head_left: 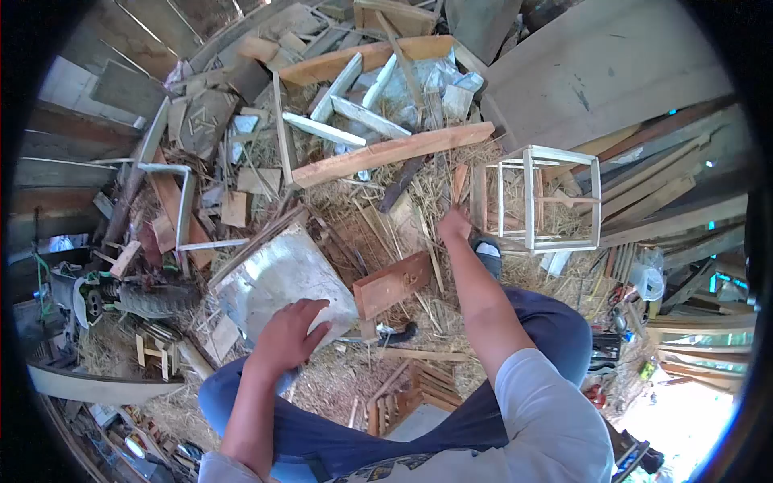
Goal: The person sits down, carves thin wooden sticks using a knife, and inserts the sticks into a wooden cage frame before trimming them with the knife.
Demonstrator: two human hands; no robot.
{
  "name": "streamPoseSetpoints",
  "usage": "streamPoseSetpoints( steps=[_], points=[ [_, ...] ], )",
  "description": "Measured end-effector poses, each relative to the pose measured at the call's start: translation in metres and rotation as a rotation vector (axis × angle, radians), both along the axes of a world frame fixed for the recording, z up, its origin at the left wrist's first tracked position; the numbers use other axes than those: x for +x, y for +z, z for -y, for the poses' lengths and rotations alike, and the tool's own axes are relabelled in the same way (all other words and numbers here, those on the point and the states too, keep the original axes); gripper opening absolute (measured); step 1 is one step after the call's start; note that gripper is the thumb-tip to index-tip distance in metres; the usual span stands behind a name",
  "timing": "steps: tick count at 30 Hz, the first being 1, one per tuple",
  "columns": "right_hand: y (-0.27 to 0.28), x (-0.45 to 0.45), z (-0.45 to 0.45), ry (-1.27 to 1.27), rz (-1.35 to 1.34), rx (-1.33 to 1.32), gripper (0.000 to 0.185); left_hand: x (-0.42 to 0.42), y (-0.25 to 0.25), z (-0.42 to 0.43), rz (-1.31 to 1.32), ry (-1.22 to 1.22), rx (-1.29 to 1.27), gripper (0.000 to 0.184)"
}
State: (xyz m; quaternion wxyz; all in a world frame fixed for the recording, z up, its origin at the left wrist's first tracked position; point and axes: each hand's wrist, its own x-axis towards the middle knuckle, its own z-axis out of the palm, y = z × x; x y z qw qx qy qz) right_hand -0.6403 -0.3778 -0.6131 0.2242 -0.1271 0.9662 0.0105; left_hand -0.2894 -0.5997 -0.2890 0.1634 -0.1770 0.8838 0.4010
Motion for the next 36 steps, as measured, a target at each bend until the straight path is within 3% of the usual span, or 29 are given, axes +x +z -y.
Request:
streamPoseSetpoints(
  steps=[4,6,7,11,13,14,17,19,21,23,25,27,34,36],
  points=[
    [0.001,0.006,-0.006,0.020,-0.088,-0.132,0.050,0.011,0.051,-0.018,-0.082,0.040,-0.031,0.044],
    [0.025,0.019,-0.010,-0.099,-0.075,-0.421,0.030,0.018,0.069,-0.035,-0.120,0.034,-0.089,0.044],
    [0.035,0.027,-0.009,-0.083,-0.088,-0.448,0.030,0.023,0.079,-0.041,-0.136,0.024,-0.126,0.044],
    [0.050,0.057,-0.035,-0.158,-0.314,-0.617,0.017,0.049,0.063,-0.060,-0.137,-0.082,-0.076,0.047],
    [0.054,0.042,-0.051,-0.106,-0.193,-0.496,0.016,0.060,0.041,-0.069,-0.023,-0.089,-0.094,0.051],
    [0.036,0.021,-0.057,-0.055,-0.134,-0.463,0.019,0.060,0.049,-0.076,-0.032,-0.097,-0.098,0.051],
    [0.062,0.017,-0.071,0.131,-0.160,-0.266,0.024,0.057,0.070,-0.097,0.159,-0.270,-0.209,0.054],
    [0.100,0.035,-0.080,0.113,-0.094,-0.224,0.028,0.054,0.062,-0.105,-0.029,-0.114,0.077,0.055],
    [0.112,0.046,-0.087,0.002,-0.042,-0.224,0.026,0.053,0.053,-0.107,-0.059,-0.089,0.042,0.059],
    [0.124,0.058,-0.097,0.008,-0.027,-0.166,0.025,0.050,0.048,-0.107,0.168,-0.226,-0.269,0.062],
    [0.127,0.070,-0.107,0.016,-0.009,-0.103,0.025,0.058,0.035,-0.099,0.170,-0.235,-0.274,0.062],
    [0.127,0.081,-0.112,-0.272,-0.091,-0.211,0.025,0.062,0.035,-0.092,0.198,-0.155,-0.152,0.061],
    [0.095,0.091,-0.119,-0.236,-0.103,-0.219,0.028,0.064,0.041,-0.078,0.146,-0.120,-0.144,0.060],
    [0.087,0.095,-0.119,-0.068,-0.041,-0.126,0.027,0.058,0.040,-0.072,0.133,-0.116,-0.100,0.060]
  ],
)
